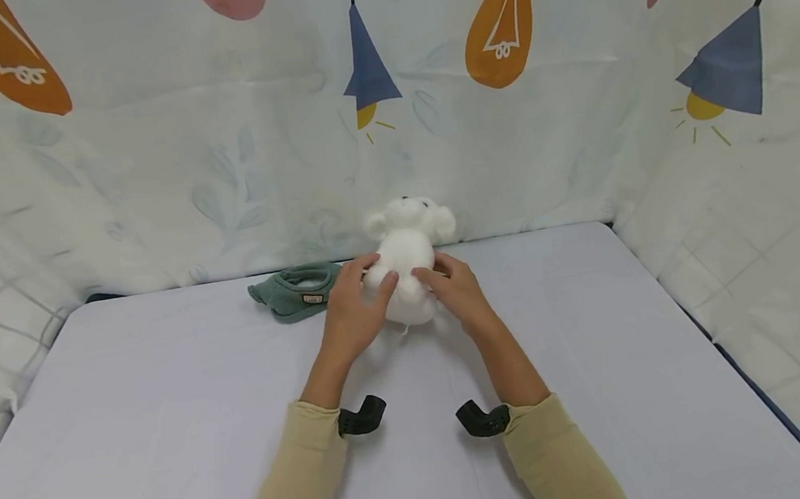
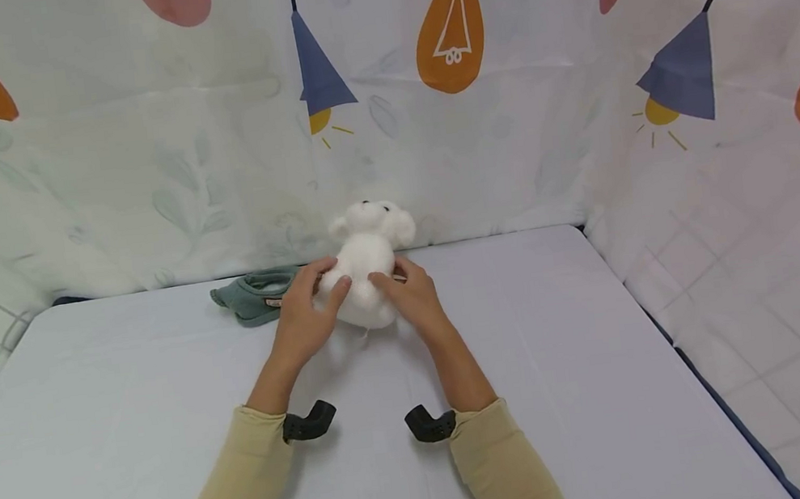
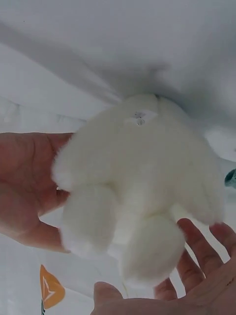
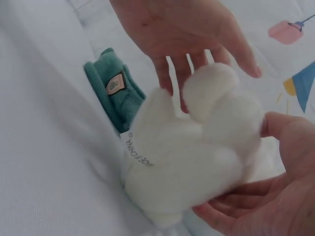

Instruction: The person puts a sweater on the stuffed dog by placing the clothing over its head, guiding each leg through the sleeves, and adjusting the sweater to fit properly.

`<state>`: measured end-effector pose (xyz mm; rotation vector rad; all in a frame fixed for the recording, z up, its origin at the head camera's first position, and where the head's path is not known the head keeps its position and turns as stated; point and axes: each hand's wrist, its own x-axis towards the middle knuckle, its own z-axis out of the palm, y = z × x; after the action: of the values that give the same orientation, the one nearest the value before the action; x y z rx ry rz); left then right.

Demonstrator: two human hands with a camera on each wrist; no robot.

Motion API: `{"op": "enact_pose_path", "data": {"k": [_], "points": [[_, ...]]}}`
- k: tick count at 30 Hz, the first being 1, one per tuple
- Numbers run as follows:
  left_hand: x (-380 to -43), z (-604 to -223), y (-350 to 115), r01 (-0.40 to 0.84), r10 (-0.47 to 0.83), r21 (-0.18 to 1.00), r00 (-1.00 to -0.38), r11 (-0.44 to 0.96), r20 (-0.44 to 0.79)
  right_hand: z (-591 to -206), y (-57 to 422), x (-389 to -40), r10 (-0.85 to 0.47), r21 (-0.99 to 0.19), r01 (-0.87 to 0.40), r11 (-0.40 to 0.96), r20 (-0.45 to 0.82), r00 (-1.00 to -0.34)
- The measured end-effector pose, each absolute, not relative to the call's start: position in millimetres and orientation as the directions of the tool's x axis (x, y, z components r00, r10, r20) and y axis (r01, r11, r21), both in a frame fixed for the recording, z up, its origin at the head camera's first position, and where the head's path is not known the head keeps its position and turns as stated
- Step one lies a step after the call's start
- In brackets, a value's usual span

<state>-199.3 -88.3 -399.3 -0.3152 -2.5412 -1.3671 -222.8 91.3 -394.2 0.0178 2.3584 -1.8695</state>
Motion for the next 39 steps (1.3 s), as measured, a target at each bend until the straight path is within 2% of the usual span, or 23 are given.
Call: {"op": "enact_pose_path", "data": {"k": [7,15,24,32,39], "points": [[-202.9,-397.7,-104.2,0.289,0.086,0.852,-0.956,0.436,0.281,-395.1,91.1,-221.2,-0.098,-0.974,0.079,0.210,-0.101,-0.990],[-205.7,-397.6,-113.2,0.170,0.139,0.895,-0.983,0.413,0.123,-395.7,94.0,-221.5,-0.147,-0.983,0.044,0.176,-0.071,-0.987],[-205.6,-397.9,-106.9,0.085,0.179,0.935,-0.983,0.343,0.024,-393.6,101.0,-223.6,-0.159,-0.992,0.024,0.126,-0.044,-0.986],[-205.6,-401.3,-107.6,0.144,0.186,0.948,-0.978,0.282,0.094,-390.2,98.7,-222.1,-0.188,-1.000,0.016,0.024,-0.020,-0.982],[-211.1,-412.4,-105.5,0.289,0.168,0.934,-0.952,0.212,0.257,-402.8,94.5,-227.9,-0.183,-0.992,-0.068,-0.103,0.086,-0.979]]}}
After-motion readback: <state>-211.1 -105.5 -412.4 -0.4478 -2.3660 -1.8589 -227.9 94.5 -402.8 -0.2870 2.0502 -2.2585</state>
